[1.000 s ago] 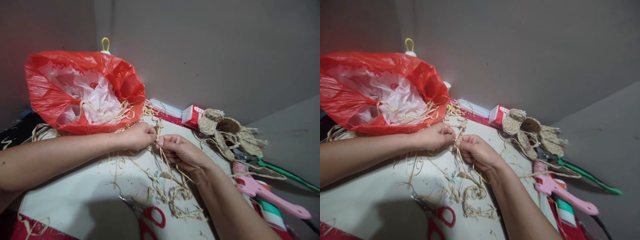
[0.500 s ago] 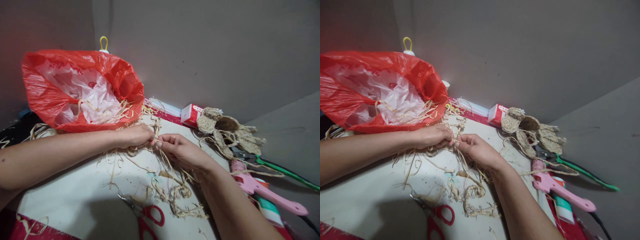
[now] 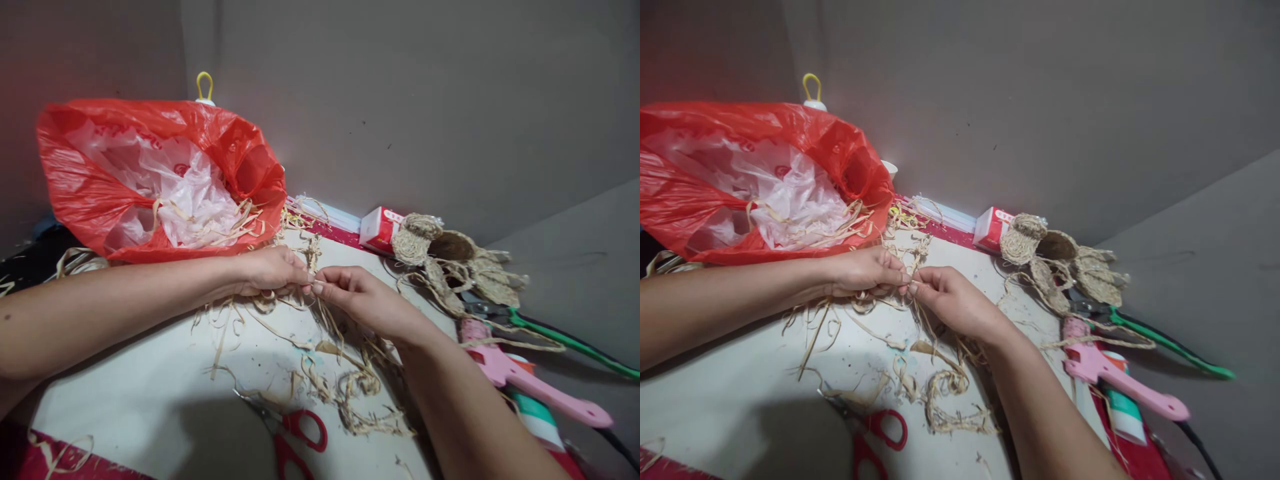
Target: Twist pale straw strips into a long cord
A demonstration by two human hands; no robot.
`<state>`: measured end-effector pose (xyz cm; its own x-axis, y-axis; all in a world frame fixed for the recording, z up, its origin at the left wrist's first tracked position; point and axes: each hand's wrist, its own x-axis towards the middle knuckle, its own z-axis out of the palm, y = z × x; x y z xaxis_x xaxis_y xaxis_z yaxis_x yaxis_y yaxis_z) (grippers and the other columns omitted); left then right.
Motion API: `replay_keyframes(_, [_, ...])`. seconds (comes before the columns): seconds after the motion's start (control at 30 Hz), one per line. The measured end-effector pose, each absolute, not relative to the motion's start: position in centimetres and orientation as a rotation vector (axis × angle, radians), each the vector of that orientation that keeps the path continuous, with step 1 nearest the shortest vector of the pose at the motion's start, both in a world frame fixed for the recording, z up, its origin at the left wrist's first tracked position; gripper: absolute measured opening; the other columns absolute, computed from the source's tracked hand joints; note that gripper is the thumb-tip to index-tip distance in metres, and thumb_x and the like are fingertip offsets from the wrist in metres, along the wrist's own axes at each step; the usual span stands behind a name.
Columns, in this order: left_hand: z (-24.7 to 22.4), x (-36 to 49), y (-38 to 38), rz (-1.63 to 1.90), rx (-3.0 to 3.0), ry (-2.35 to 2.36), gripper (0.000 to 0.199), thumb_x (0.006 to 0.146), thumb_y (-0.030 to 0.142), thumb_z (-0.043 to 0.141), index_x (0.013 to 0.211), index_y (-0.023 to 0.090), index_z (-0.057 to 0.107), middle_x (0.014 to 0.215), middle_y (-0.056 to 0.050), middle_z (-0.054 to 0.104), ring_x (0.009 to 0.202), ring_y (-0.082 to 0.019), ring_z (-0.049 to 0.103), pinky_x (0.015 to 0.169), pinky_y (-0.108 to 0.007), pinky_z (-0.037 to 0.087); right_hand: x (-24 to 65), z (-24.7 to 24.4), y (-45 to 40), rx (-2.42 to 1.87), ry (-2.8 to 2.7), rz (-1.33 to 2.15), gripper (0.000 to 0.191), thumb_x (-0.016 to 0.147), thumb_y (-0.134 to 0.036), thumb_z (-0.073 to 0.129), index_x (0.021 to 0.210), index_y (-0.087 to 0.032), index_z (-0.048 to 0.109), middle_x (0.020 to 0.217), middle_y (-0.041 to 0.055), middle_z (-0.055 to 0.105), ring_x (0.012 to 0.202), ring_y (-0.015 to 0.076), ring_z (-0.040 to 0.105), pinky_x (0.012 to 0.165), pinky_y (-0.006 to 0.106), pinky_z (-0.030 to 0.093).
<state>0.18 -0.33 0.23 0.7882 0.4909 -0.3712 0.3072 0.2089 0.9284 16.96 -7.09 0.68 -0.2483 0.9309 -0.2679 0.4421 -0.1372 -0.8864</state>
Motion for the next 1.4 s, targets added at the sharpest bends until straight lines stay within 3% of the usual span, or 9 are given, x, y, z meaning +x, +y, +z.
replay_keyframes(0.13, [0.1,0.4,-0.8,0.230,1.475,0.784,0.022,0.082,0.020,0.049,0.060,0.017,0.049,0.039,0.007,0.035,0.033,-0.005,0.025,0.034,-0.019,0.017,17.0,0.8,-7.2,-1.579,-1.762,1.264,0.025,0.079,-0.039,0.058,0.074,-0.016,0.058,0.066,-0.0015,0.051,0.059,0.0106,0.039,0.054,0.022,0.034])
replay_keyframes(0.37, [0.5,0.3,-1.4,0.307,1.590,0.827,0.024,0.082,0.019,0.050,0.059,0.016,0.045,0.043,0.008,0.035,0.034,-0.003,0.026,0.037,-0.018,0.016,16.9,2.8,-7.9,-1.804,-1.886,1.022,0.030,0.079,-0.040,0.052,0.059,-0.018,0.048,0.054,-0.0047,0.038,0.048,0.0092,0.031,0.043,0.022,0.025])
replay_keyframes(0.5, [0.2,0.4,-1.6,0.354,1.523,0.812,0.024,0.081,0.018,0.050,0.058,0.016,0.046,0.043,0.008,0.036,0.034,-0.003,0.024,0.035,-0.019,0.014,15.5,3.1,-8.6,-1.804,-1.832,1.044,0.026,0.082,-0.036,0.045,0.064,-0.019,0.051,0.051,-0.0055,0.037,0.045,0.0097,0.030,0.043,0.023,0.025])
replay_keyframes(0.67, [-0.4,0.4,-1.3,0.341,1.175,0.707,0.025,0.081,0.014,0.049,0.057,0.017,0.044,0.038,0.008,0.033,0.032,-0.005,0.023,0.034,-0.019,0.014,13.5,2.5,-9.3,-1.871,-1.965,0.783,0.026,0.085,-0.026,0.038,0.065,-0.018,0.053,0.059,0.0005,0.052,0.054,0.0135,0.044,0.053,0.025,0.032])
replay_keyframes(0.9, [-0.6,0.4,-1.0,0.289,0.922,0.602,0.029,0.084,0.014,0.050,0.058,0.018,0.039,0.040,0.010,0.027,0.032,-0.003,0.019,0.034,-0.016,0.012,12.7,2.3,-9.7,-2.022,-2.098,0.490,0.030,0.088,-0.024,0.036,0.068,-0.018,0.058,0.067,0.0071,0.065,0.058,0.0165,0.053,0.055,0.026,0.032])
replay_keyframes(1.1, [-0.8,0.4,-1.4,0.289,0.942,0.634,0.028,0.081,0.017,0.054,0.056,0.016,0.042,0.039,0.009,0.027,0.033,-0.003,0.018,0.034,-0.017,0.013,10.8,2.2,-10.5,-2.184,-2.301,0.123,0.021,0.087,-0.017,0.040,0.083,-0.015,0.061,0.067,0.0117,0.070,0.055,0.0206,0.060,0.050,0.029,0.023])
replay_keyframes(1.27, [-0.3,0.2,-1.2,0.282,0.948,0.618,0.021,0.082,0.015,0.052,0.061,0.013,0.051,0.040,0.010,0.025,0.034,-0.003,0.016,0.034,-0.016,0.011,9.6,2.4,-12.0,-2.078,-2.513,0.229,0.016,0.078,-0.012,0.049,0.088,-0.013,0.061,0.057,0.0087,0.065,0.048,0.0191,0.055,0.047,0.031,0.016])
replay_keyframes(1.33, [-0.1,0.1,-0.9,0.282,0.963,0.617,0.022,0.083,0.015,0.052,0.061,0.013,0.050,0.040,0.010,0.027,0.034,-0.003,0.017,0.034,-0.016,0.011,9.8,3.2,-13.1,-1.960,-2.536,0.448,0.009,0.078,-0.019,0.053,0.080,-0.016,0.062,0.053,0.0065,0.062,0.046,0.0174,0.050,0.045,0.030,0.016])
replay_keyframes(1.4, [0.1,0.0,-0.7,0.294,0.980,0.624,0.021,0.084,0.016,0.052,0.063,0.013,0.051,0.040,0.010,0.027,0.034,-0.003,0.017,0.034,-0.016,0.011,10.5,4.5,-14.0,-1.763,-2.403,0.835,0.015,0.079,-0.029,0.059,0.066,-0.020,0.061,0.052,0.0034,0.059,0.045,0.0149,0.046,0.043,0.028,0.019])
